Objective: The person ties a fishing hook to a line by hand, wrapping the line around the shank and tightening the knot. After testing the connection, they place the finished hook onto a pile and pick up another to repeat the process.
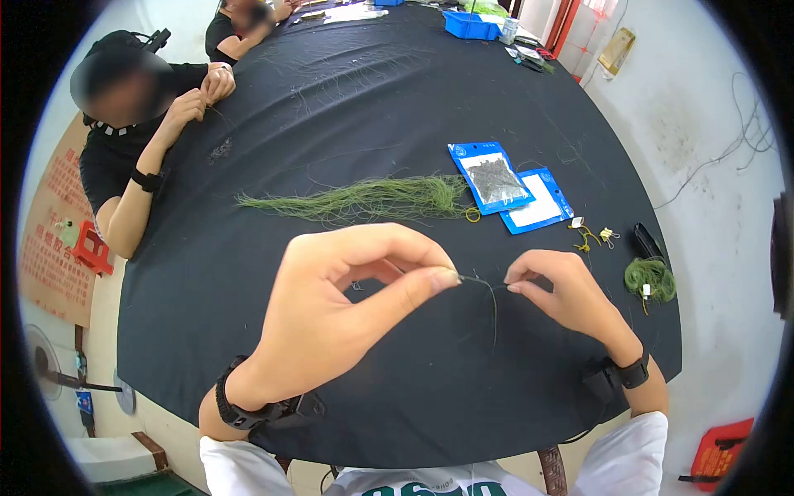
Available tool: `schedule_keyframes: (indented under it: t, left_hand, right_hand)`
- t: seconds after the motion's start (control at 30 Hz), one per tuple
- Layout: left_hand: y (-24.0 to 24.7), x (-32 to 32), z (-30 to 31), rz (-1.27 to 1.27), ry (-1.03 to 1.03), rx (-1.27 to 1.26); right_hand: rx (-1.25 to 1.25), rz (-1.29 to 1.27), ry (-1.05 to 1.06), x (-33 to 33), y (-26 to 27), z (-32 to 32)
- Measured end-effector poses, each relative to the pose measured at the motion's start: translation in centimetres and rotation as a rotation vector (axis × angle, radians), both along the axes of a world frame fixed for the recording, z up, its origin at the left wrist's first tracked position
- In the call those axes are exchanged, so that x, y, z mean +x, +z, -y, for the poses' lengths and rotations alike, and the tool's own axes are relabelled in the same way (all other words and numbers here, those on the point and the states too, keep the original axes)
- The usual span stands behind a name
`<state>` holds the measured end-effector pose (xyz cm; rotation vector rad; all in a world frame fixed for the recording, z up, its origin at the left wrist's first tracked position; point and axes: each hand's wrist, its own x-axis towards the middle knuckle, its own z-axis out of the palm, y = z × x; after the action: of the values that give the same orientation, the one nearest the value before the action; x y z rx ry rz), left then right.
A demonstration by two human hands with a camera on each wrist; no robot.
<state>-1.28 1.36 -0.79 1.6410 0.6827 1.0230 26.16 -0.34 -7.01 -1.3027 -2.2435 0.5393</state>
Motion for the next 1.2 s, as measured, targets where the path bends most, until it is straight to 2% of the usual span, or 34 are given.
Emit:
schedule_keyframes:
  t: [0.17, 0.27, 0.4, 0.73, 1.03, 1.2]
  left_hand:
    - [0.5, 0.4, 0.7, 0.104, -0.076, -0.263]
    - [0.9, 0.5, 0.9, 0.162, -0.062, -0.376]
    - [0.8, 0.4, 1.0, 0.202, -0.070, -0.457]
    - [0.6, 0.5, 0.9, 0.245, -0.105, -0.572]
    - [0.8, 0.3, 0.8, 0.215, -0.049, -0.516]
    - [0.8, 0.5, 1.0, 0.213, -0.038, -0.517]
  right_hand:
    - [0.343, -0.086, 0.116, -5.1, 5.9, 1.3]
    - [0.652, -0.066, 0.219, -6.2, 6.8, 0.9]
    - [0.855, -0.069, 0.293, -6.9, 6.6, 0.2]
    - [0.996, -0.069, 0.250, -7.6, 6.4, 0.1]
    - [0.829, -0.068, 0.270, -7.4, 6.8, 1.0]
    - [0.879, -0.032, 0.267, -7.5, 6.7, 0.8]
